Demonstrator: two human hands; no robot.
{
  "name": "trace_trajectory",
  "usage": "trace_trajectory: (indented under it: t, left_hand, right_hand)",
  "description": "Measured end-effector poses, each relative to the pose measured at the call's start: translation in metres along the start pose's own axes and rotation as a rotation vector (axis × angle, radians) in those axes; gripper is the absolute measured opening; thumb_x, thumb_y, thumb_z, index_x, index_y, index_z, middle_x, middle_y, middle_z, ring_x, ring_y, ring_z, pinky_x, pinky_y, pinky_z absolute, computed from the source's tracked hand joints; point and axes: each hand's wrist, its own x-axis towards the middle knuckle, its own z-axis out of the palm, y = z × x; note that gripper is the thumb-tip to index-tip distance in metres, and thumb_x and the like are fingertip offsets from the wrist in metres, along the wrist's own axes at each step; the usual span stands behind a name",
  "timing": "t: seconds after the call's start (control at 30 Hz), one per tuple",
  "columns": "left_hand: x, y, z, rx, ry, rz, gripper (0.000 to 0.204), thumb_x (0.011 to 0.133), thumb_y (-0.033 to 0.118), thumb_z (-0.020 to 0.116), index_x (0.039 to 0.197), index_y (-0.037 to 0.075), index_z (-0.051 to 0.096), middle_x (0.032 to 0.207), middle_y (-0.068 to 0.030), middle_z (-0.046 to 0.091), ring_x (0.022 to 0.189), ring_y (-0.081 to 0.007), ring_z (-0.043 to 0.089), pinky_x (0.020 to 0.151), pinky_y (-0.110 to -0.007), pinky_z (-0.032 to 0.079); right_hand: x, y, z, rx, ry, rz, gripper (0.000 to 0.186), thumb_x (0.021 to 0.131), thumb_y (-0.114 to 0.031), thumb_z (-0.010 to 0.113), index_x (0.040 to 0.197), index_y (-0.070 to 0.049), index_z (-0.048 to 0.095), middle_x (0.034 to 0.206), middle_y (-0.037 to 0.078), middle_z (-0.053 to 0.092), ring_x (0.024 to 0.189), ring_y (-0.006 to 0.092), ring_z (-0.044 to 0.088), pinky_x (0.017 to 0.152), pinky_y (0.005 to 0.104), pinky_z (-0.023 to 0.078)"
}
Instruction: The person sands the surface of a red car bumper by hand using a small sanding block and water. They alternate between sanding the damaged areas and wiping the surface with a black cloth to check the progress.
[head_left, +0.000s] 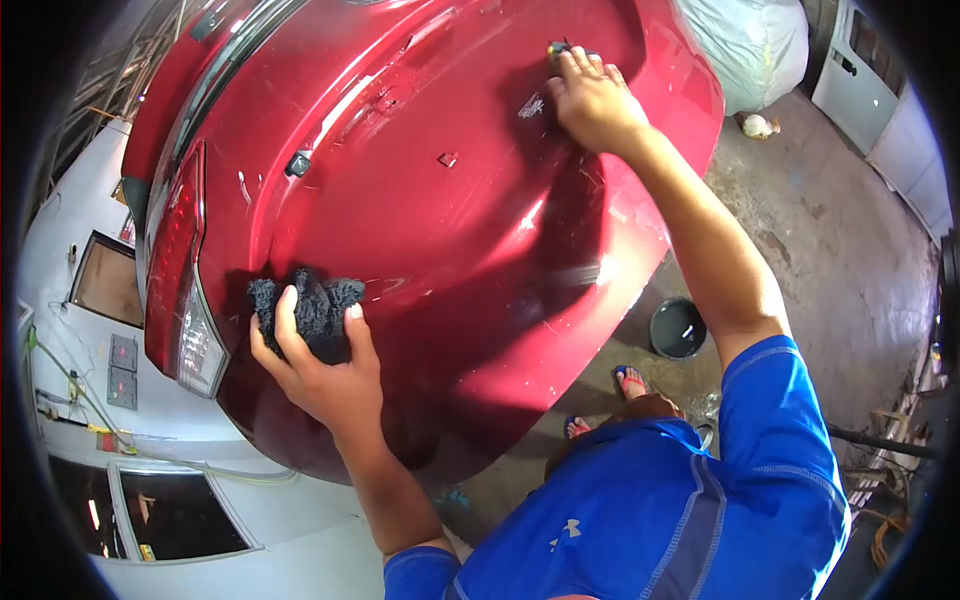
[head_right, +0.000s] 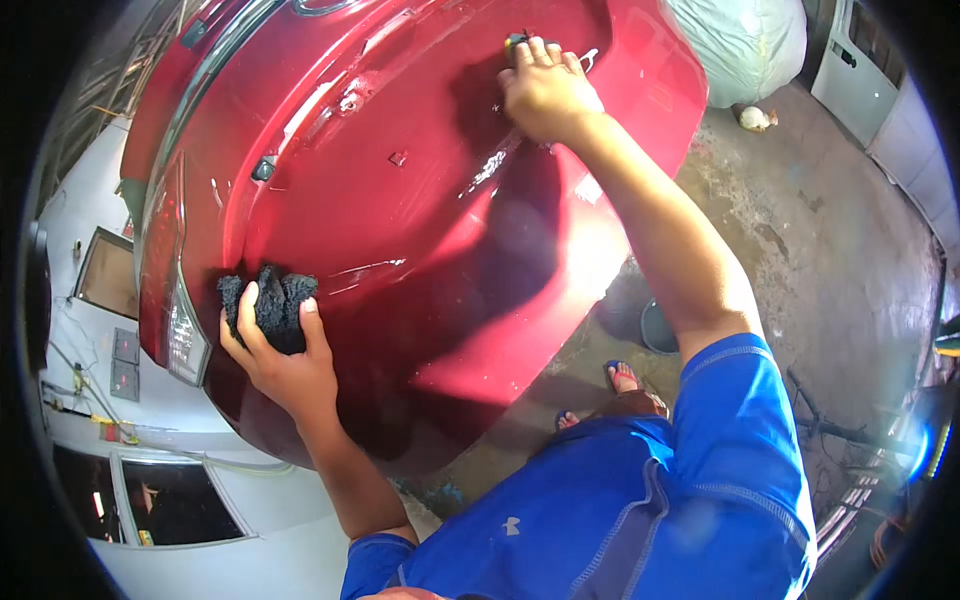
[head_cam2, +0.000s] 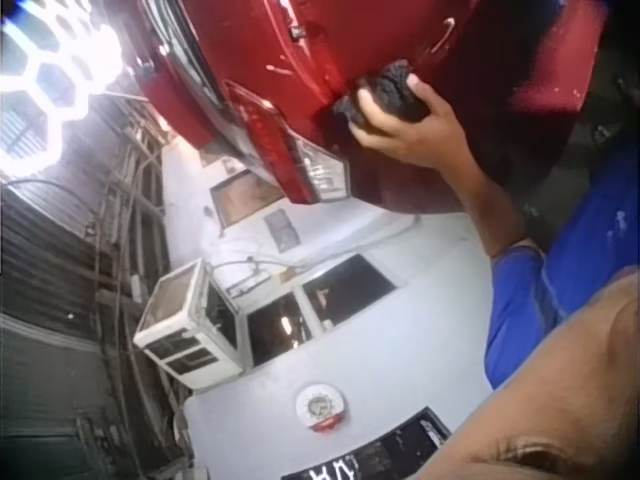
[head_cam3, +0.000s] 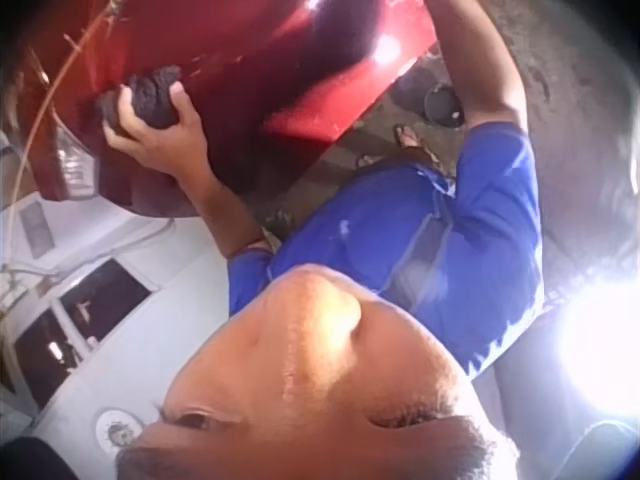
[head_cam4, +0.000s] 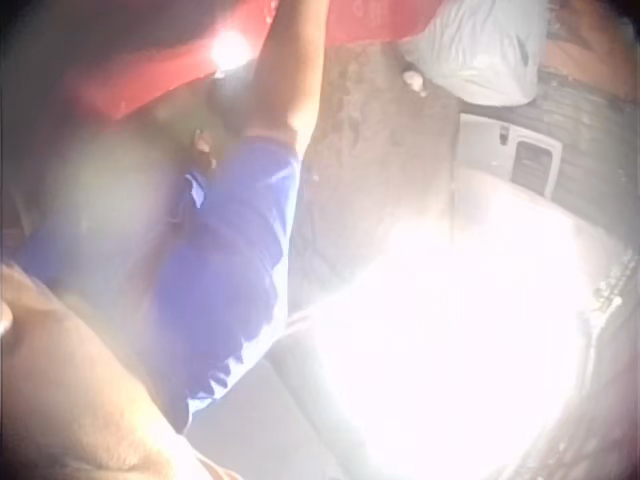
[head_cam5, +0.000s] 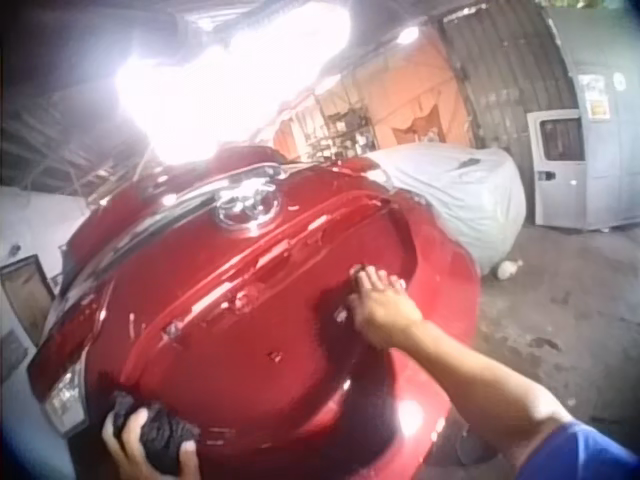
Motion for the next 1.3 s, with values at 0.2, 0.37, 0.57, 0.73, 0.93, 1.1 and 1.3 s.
trace_trajectory:
  t: [0.2,0.37,0.57,0.73,0.93,1.1,1.3]
  left_hand:
    - [-0.002,-0.002,-0.004,-0.019,0.024,-0.038,0.061,0.087,0.031,0.086,0.141,0.012,0.063,0.141,-0.0251,0.054,0.129,-0.0473,0.060,0.099,-0.054,0.056]
    - [-0.011,-0.015,-0.009,0.038,0.047,-0.101,0.061,0.088,0.028,0.086,0.142,0.011,0.063,0.142,-0.0252,0.054,0.128,-0.0476,0.061,0.099,-0.054,0.057]
    - [-0.007,0.000,0.002,-0.033,0.052,-0.063,0.062,0.088,0.026,0.085,0.143,0.009,0.062,0.142,-0.0242,0.056,0.130,-0.0475,0.060,0.102,-0.054,0.055]
    - [-0.015,-0.010,-0.009,0.035,0.077,-0.081,0.062,0.088,0.027,0.084,0.143,0.007,0.061,0.142,-0.0241,0.056,0.128,-0.0473,0.060,0.101,-0.054,0.056]
    - [-0.015,-0.010,0.000,0.042,0.055,-0.079,0.061,0.089,0.023,0.081,0.143,0.005,0.060,0.143,-0.0202,0.059,0.136,-0.0460,0.054,0.111,-0.055,0.046]
    - [-0.016,-0.012,-0.003,0.100,0.055,-0.075,0.063,0.087,0.025,0.081,0.143,0.006,0.061,0.144,-0.0219,0.058,0.133,-0.0460,0.055,0.108,-0.054,0.048]
    - [-0.016,-0.006,-0.006,0.182,0.082,-0.076,0.058,0.090,0.024,0.077,0.141,0.003,0.061,0.141,-0.0147,0.063,0.131,-0.0436,0.054,0.111,-0.055,0.044]
  right_hand:
    - [-0.006,-0.046,-0.005,0.058,0.007,-0.334,0.068,0.109,-0.032,0.047,0.168,-0.003,0.030,0.178,0.015,0.023,0.166,0.0286,0.019,0.134,0.0512,0.017]
    - [-0.044,-0.133,-0.007,0.603,0.042,-0.781,0.058,0.109,-0.034,0.046,0.161,-0.008,0.046,0.169,0.015,0.043,0.162,0.0288,0.032,0.132,0.0536,0.025]
    - [0.037,-0.008,-0.038,0.390,-0.028,-0.158,0.055,0.104,-0.032,0.052,0.152,-0.006,0.054,0.169,0.017,0.042,0.161,0.0330,0.033,0.132,0.0507,0.027]
    - [0.002,-0.049,-0.035,0.407,0.051,-0.758,0.062,0.100,-0.024,0.060,0.159,-0.007,0.048,0.166,0.018,0.046,0.159,0.0335,0.037,0.131,0.0538,0.025]
    - [0.008,-0.011,-0.004,0.290,0.206,-0.813,0.065,0.093,-0.027,0.069,0.155,-0.012,0.057,0.166,0.008,0.049,0.158,0.0331,0.039,0.130,0.0536,0.030]
    - [0.060,0.043,-0.018,0.455,0.267,-0.723,0.043,0.102,-0.008,0.055,0.143,0.001,0.060,0.155,0.025,0.054,0.145,0.0431,0.052,0.125,0.0479,0.038]
    - [0.064,0.113,-0.031,0.672,0.653,-0.319,0.051,0.104,-0.008,0.054,0.154,-0.004,0.051,0.154,0.020,0.058,0.141,0.0395,0.056,0.121,0.0479,0.044]
